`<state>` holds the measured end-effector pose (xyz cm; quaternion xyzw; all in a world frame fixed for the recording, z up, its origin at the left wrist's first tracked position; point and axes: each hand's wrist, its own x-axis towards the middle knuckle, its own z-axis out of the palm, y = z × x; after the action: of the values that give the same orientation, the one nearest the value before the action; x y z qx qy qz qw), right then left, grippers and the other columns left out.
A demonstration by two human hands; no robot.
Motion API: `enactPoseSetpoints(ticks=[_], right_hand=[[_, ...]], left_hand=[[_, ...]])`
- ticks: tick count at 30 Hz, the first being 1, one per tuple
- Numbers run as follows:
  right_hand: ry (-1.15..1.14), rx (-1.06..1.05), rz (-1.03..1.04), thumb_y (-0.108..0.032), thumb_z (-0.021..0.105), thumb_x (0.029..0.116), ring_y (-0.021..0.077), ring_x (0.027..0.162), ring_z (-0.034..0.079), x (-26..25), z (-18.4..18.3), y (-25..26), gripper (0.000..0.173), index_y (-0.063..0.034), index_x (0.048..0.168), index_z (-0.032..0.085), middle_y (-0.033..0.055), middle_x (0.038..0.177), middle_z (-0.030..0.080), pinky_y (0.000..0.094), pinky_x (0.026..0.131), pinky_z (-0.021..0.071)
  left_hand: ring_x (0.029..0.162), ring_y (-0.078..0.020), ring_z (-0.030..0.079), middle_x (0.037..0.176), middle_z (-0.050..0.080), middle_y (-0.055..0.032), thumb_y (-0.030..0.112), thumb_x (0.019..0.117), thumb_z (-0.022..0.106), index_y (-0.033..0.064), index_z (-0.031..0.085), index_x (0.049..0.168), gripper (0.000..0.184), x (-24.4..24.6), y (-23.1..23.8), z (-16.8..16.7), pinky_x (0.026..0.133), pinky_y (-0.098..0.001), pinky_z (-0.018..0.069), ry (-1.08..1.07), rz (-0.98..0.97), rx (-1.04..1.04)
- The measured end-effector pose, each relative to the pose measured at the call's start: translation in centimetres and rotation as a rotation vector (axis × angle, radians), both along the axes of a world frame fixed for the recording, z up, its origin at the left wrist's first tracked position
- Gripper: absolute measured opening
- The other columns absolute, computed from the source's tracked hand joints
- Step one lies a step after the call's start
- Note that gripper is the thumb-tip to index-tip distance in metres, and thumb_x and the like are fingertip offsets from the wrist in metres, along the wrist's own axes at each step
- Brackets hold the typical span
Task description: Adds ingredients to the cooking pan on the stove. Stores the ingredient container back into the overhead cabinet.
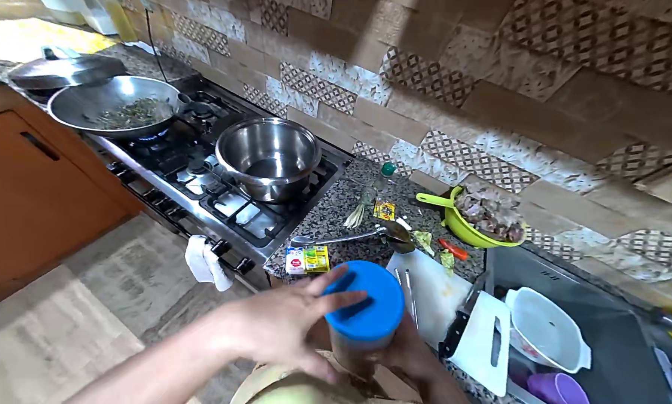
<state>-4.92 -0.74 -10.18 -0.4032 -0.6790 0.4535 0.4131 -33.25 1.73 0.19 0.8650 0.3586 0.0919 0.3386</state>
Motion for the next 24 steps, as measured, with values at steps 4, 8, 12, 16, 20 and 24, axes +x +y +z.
enactPoseSetpoints(ticks=[4,8,12,16,20,24], right_hand=[[0.18,-0.04,0.398,-0.046,0.091,0.0712,-0.0028,0.122,0.06,1.9,0.7,2.5,0.099,-0.0159,0.15,0.039,-0.0148,0.133,0.064,0.0243,0.106,0.0524],[0.244,-0.065,0.534,-0.041,0.09,0.074,-0.0009,0.121,0.062,2.6,0.9,3.7,0.086,-0.0229,0.145,0.046,-0.0164,0.13,0.066,0.0264,0.105,0.0535],[0.104,0.028,0.099,-0.043,0.093,0.0688,-0.0016,0.118,0.061,1.5,1.0,1.3,0.107,0.0015,0.147,0.036,-0.0008,0.13,0.064,0.0222,0.103,0.053],[0.004,0.177,-0.27,-0.043,0.095,0.0609,0.002,0.123,0.057,-0.6,0.3,1.5,0.127,0.0167,0.148,0.024,0.0206,0.137,0.056,0.019,0.104,0.0484],[-0.001,0.469,-0.417,-0.05,0.096,0.0593,0.0104,0.131,0.054,-0.6,0.4,5.2,0.13,0.0067,0.153,0.025,0.0197,0.144,0.052,0.0286,0.112,0.0462],[0.114,0.564,-0.447,-0.049,0.099,0.0542,0.0192,0.127,0.06,3.0,-0.8,8.2,0.128,0.0024,0.15,0.032,0.0156,0.138,0.058,0.0409,0.109,0.0526]], left_hand=[[0.154,-0.0411,0.028,0.172,0.017,-0.0161,0.07,0.0746,0.077,0.0354,0.037,0.159,0.099,0.3,3.5,-2.6,0.117,-0.062,0.0357,-0.199,-0.153,0.21],[0.151,-0.0331,0.036,0.167,0.03,-0.0171,0.066,0.076,0.079,0.025,0.048,0.154,0.094,2.6,3.5,-3.5,0.118,-0.049,0.0403,-0.438,-0.21,0.171],[0.145,-0.0279,0.045,0.153,0.05,-0.0194,0.065,0.0834,0.074,0.0112,0.062,0.141,0.08,4.2,2.7,-4.7,0.119,-0.042,0.0409,-0.633,0.011,0.187],[0.144,-0.032,0.047,0.144,0.06,-0.0176,0.058,0.0825,0.078,0.0097,0.069,0.133,0.07,7.5,1.5,-5.0,0.118,-0.0454,0.0415,-0.677,0.34,0.338],[0.133,-0.0225,0.058,0.142,0.062,-0.0147,0.054,0.0876,0.076,0.0051,0.07,0.129,0.064,9.7,2.7,-2.8,0.111,-0.0421,0.0495,-0.87,0.526,0.462],[0.137,-0.0242,0.053,0.151,0.053,-0.013,0.048,0.0878,0.076,0.01,0.066,0.137,0.063,7.4,8.8,-2.1,0.111,-0.0439,0.0475,-0.746,0.744,0.532]])
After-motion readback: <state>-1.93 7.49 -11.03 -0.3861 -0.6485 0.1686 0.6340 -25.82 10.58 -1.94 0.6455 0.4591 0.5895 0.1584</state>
